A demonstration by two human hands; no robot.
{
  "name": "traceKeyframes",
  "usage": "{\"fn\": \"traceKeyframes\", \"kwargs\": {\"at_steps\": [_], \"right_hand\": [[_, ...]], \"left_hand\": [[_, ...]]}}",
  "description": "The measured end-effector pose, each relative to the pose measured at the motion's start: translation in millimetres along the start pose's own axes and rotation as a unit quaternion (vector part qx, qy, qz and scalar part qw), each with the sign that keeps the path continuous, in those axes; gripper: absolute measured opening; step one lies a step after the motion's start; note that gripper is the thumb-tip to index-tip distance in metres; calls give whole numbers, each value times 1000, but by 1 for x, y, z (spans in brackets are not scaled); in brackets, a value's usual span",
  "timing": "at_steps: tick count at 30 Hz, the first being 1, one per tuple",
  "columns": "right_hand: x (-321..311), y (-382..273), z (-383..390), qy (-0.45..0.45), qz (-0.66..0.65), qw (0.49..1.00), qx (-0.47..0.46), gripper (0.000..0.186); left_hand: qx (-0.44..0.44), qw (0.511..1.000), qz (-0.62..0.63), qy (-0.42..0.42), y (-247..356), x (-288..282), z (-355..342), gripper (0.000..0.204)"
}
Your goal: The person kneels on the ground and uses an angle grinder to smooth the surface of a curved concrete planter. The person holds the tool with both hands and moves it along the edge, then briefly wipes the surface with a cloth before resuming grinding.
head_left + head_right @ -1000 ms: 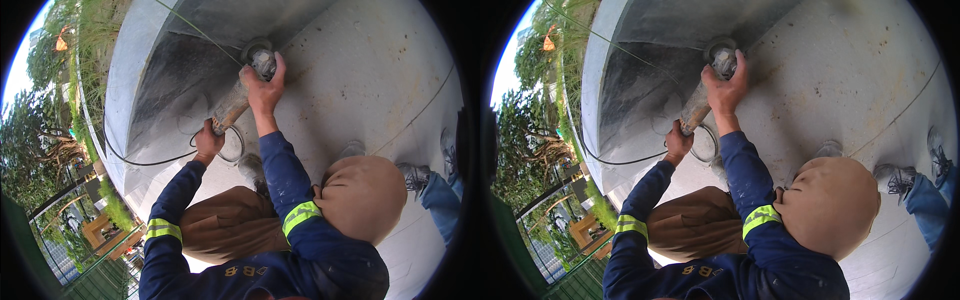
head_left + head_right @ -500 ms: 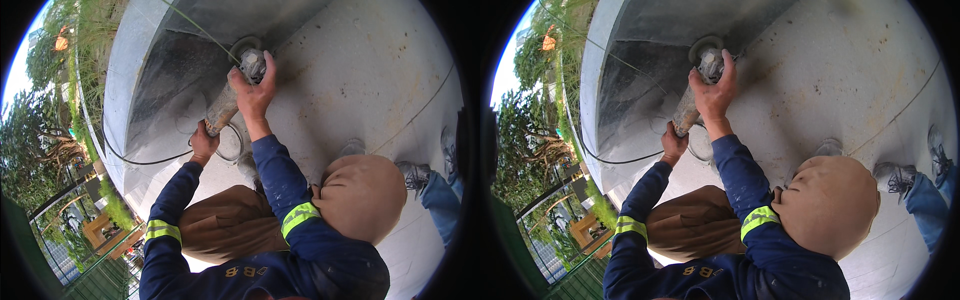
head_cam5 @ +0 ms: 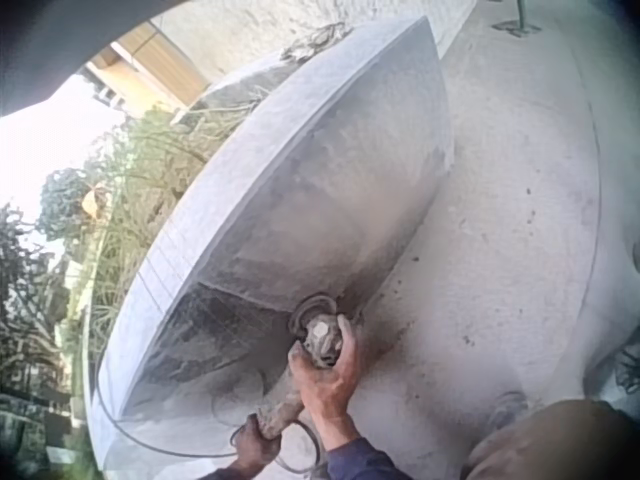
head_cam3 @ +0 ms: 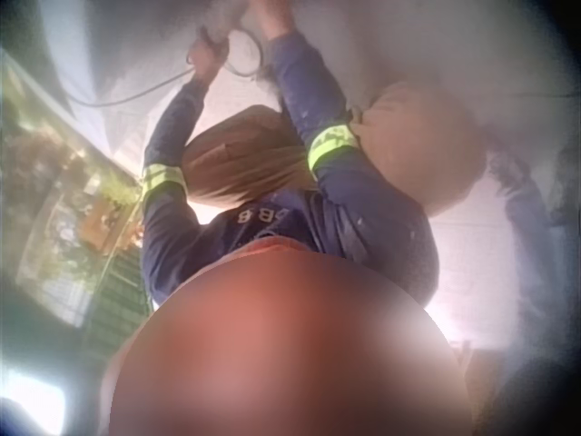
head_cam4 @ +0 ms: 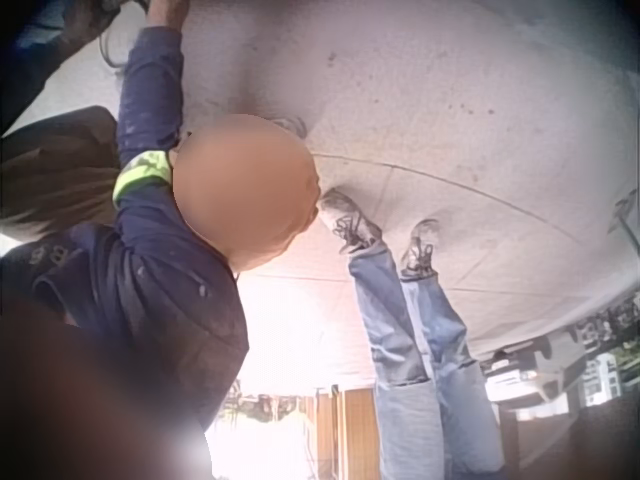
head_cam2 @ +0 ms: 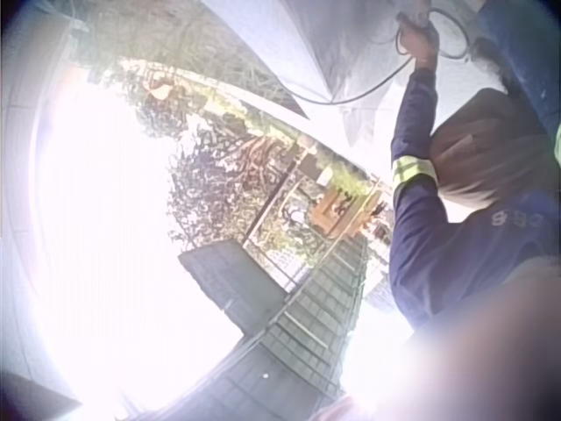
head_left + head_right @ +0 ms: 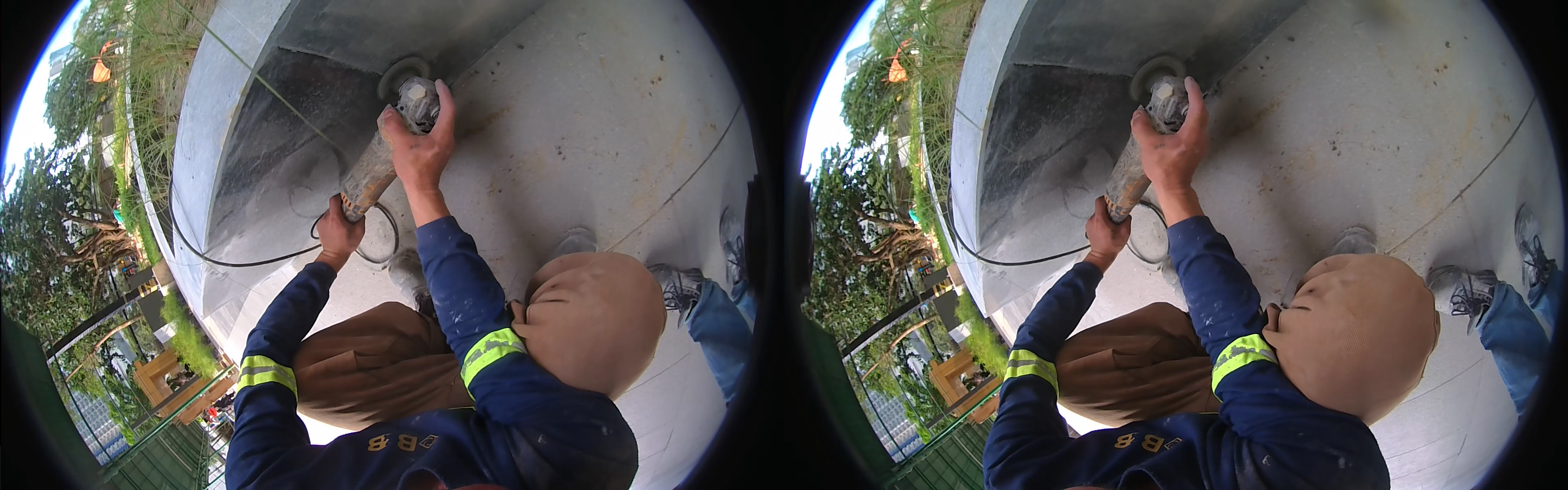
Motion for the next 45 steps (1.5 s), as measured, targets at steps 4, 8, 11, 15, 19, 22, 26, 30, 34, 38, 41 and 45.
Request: {"fn": "traceKeyframes", "kwargs": {"at_steps": [4, 8, 11, 15, 19, 22, 26, 30, 34, 38, 41, 45], "right_hand": [[-7, 29, -10, 11, -8, 998, 65, 80], [-13, 31, -13, 17, 13, 997, 67, 80], [-9, 6, -10, 11, 46, 999, 19, 79], [-4, -6, -9, 14, 52, 998, -14, 79], [-10, 21, -14, 26, 33, 998, 46, 78], [-7, 4, -9, 13, 47, 998, 30, 78], [-2, -26, -3, -28, 2, 999, -22, 79], [0, -9, -7, -6, -25, 1000, -6, 79], [-10, 18, -13, 0, -20, 997, 77, 81], [-11, 2, -11, -8, 30, 999, 27, 81], [-9, -3, -13, -5, -18, 1000, 22, 82], [-9, -2, -13, 1, -14, 999, 38, 81]], "left_hand": [[-5, 999, -20, -36, 0, 8, -6, 46], [-1, 999, -17, -51, 6, 15, -6, 45], [1, 1000, 11, -24, 7, 11, -4, 42], [10, 1000, 18, -8, 7, 4, -5, 42], [2, 999, 1, -35, 8, 10, -4, 43], [-7, 999, 14, -33, 8, 7, -1, 43], [-3, 999, 28, 18, 8, -4, -4, 45], [7, 1000, 9, 14, 5, -4, -7, 45], [-9, 999, -12, -34, 7, 7, -4, 42], [-7, 1000, 11, -21, 15, 7, -1, 44], [6, 1000, 9, -1, 14, 3, -5, 44], [10, 1000, 8, -3, 14, 3, -3, 43]]}}
Point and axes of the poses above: each hand's wrist, its own z-axis away from the middle knuckle, its own x-axis out of the palm, y = z × x, the point moved 1 cm from there along -z, towards the middle knuckle, and after that the axes turned 11 degrees about -y, right-handed, at the moved point
